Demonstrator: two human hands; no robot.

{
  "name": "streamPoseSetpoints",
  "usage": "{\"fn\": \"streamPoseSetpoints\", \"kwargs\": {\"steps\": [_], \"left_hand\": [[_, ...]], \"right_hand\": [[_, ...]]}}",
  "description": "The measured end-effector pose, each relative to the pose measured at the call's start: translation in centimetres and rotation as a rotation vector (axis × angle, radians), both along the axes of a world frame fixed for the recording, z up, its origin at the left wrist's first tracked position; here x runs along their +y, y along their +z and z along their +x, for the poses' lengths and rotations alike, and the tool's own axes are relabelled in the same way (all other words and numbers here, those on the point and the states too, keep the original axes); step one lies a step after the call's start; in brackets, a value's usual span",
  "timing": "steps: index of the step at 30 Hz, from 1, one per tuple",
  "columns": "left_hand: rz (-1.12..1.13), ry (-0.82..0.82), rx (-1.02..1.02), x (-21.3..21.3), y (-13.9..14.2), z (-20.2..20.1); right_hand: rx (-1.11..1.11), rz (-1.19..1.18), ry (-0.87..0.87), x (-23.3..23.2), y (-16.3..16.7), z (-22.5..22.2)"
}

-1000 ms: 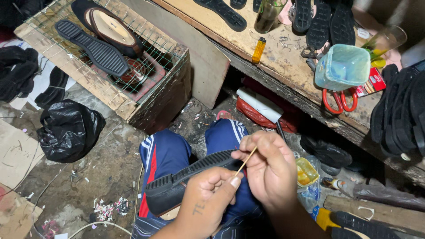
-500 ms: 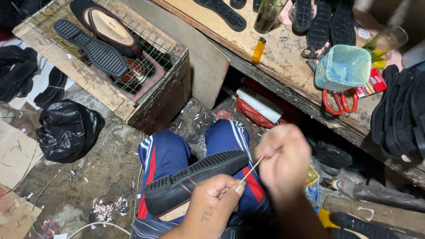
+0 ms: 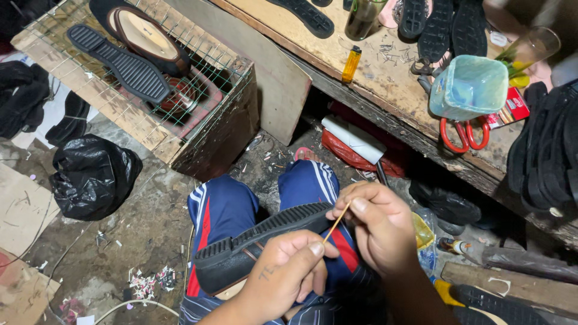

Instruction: The person sits on the floor holding a shoe on a wooden last, presses and burnishes the sole edge with a wooden-handled tool, then dips a thin stick into a container of glue and applies it along the sole edge of the shoe.

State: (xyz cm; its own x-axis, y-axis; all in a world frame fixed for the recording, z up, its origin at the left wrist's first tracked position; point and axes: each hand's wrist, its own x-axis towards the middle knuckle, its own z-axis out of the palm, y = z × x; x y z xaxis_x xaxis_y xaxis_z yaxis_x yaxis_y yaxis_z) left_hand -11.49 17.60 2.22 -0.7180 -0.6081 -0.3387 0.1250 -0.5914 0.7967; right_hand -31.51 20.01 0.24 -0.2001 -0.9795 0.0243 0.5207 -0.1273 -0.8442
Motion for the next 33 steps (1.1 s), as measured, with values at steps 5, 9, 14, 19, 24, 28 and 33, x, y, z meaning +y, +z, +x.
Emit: {"fn": "streamPoseSetpoints", "kwargs": {"steps": [5,9,14,19,24,28,33], "left_hand": [[0.017,0.02,-0.048,0.4,0.4,-0.3],[-0.074,0.091,-0.066,0.7,0.2,-0.6],[-0.137,0.085,-0.079,0.9,0.0,-1.1],[-0.655,0.299,-0.081,-0.4,1.4,-0.9],[-0.361,0.394,-0.049,-2.4,2.4,-0.9],[-0.153,0.425,-0.014,-2.9,2.6,-1.2],[-0.027,0.56,0.128,-3.9,2.2,-0.7]], "right_hand": [[0.005,0.017,0.03,-0.1,0.3,-1.4],[0.107,0.079,0.037,0.3,0.3,-0.9],[-0.036,0.059,-0.11,-0.6,0.2,0.3],[0.037,0.014,-0.272,-1.5,0.5,0.0],[0.523,0.202,0.156,1.9,-0.4,1.7],[0.751,0.503,0.148,4.4,-2.0,3.2],[1.068,0.094,0.023,6.1,-3.1,3.0]]}}
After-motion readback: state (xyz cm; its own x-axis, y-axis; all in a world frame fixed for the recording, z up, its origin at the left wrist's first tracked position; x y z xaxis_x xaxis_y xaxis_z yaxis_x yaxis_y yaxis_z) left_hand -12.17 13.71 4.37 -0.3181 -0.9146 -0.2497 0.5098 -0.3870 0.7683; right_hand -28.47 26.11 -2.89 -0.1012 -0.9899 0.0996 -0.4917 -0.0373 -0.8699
